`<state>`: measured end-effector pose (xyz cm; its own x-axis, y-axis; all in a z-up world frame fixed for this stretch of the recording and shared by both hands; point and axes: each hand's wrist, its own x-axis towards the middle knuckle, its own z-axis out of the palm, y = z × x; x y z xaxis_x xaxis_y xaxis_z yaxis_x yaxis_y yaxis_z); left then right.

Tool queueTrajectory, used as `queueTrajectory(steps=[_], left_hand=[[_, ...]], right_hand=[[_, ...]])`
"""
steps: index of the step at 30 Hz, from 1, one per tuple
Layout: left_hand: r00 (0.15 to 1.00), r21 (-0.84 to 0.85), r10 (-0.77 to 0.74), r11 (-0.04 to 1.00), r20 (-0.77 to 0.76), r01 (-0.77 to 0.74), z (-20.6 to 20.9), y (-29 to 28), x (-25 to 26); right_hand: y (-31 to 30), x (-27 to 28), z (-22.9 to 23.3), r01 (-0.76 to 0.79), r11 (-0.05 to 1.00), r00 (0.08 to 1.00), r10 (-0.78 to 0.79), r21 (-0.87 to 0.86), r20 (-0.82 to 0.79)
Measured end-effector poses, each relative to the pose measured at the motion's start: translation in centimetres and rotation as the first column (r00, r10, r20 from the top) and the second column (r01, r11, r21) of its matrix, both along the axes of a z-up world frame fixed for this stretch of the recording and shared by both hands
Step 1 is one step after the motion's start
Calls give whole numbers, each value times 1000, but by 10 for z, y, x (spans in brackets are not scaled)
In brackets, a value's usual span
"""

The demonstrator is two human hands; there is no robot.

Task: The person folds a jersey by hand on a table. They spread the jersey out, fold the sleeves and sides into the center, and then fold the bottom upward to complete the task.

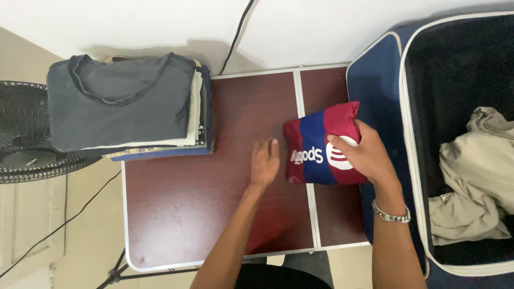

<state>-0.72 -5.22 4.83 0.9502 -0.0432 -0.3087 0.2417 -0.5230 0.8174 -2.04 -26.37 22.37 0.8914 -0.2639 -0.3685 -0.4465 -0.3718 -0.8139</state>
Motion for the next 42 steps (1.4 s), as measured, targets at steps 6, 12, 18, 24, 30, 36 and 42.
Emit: queueTrajectory(steps=[6,12,18,24,30,36,42], left_hand=[[696,-807,-447,483,-562,-341,47,-27,-30],[712,-843,-479,130,-514,-521,-51,25,-58],[746,-763,-232,390,-624,-516,-32,118,-81],[965,-523,199,812,-169,-259,-68,121,-95],[972,90,202,977,-122,-192,-131,111,-95],[982,73,96,994,-165,-85,-177,83,-42],[974,-181,224,960,30,-215,-143,67,-13]], right_hand=[[59,-24,34,-217,700,965,260,-681,-40],[149,-63,-104,-304,662,939,330,-685,-98],[203,-109,-153,-327,821,890,434,-468,140],[184,-111,-160,-250,960,936,273,-125,224],[64,-106,-182,161,771,942,66,-616,329],[11,-100,-228,165,943,986,-155,-290,55],[5,-139,-270,258,960,965,-261,-106,-15]])
